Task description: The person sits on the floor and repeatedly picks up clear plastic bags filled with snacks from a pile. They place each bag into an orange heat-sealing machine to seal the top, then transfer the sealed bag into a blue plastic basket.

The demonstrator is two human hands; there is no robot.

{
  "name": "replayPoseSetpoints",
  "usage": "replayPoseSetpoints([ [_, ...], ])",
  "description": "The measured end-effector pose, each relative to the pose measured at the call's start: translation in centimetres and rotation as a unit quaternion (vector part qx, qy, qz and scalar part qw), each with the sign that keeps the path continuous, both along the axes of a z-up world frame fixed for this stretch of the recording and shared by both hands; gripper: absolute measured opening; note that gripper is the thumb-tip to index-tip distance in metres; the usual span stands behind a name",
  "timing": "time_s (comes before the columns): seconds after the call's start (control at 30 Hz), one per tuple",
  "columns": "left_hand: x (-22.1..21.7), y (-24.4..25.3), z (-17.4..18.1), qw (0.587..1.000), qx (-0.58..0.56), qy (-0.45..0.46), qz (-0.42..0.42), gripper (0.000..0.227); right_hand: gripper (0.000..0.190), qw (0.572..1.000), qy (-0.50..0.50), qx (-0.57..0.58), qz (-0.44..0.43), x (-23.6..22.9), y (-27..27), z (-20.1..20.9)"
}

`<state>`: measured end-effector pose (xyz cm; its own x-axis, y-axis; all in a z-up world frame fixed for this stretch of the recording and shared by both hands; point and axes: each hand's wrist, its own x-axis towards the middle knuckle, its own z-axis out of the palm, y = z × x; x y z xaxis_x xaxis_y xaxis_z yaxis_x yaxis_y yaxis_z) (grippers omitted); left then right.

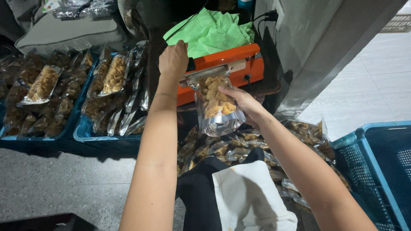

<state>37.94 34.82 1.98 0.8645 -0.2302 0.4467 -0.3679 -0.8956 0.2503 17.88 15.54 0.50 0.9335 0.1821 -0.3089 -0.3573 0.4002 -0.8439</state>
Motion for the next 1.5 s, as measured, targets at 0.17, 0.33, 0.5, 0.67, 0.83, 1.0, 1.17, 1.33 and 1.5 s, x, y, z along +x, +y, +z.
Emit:
replayPoseSetpoints([
  [0.17,-0.7,-0.1,0.1,0.998,0.041,0.04,0.02,0.037,0.064,0.998,-0.012,0.052,0.018,-0.2,-0.2,0.2],
  [0.33,-1.3,-0.1,0.7,0.994,0.062,0.087,0.015,0.044,0.065,0.999,-0.01,0.043,0.011,-0.3,0.0,-0.1],
  [0.5,-1.3,-0.2,1.2,0.986,0.102,0.133,0.016,0.051,0.065,0.998,0.0,0.063,0.002,-0.3,-0.1,-0.1],
  [0.67,0.2,-0.1,0.4,0.984,0.103,0.147,0.004,0.062,0.065,0.999,0.001,0.041,0.005,-0.2,-0.1,-0.1],
  [0.83,0.7,-0.2,0.5,0.974,0.11,0.198,0.01,0.065,0.064,0.999,-0.001,0.05,0.007,-0.2,-0.2,0.0],
  [1.0,0.7,-0.1,0.8,0.973,0.091,0.213,0.001,0.066,0.063,1.0,0.003,0.029,0.004,-0.2,-0.3,0.2],
  [1.17,0.4,0.0,1.0,0.974,0.075,0.215,-0.005,0.067,0.062,0.999,0.004,0.047,0.007,-0.1,-0.3,-0.2],
  [1.33,0.6,0.4,0.4,0.981,0.068,0.18,-0.015,0.067,0.06,0.999,-0.008,0.05,0.017,0.4,-0.3,-1.0],
  [1.5,0.8,0.3,-0.5,0.988,0.068,0.141,-0.011,0.064,0.06,0.999,-0.009,0.034,0.022,0.5,-0.1,-1.4],
])
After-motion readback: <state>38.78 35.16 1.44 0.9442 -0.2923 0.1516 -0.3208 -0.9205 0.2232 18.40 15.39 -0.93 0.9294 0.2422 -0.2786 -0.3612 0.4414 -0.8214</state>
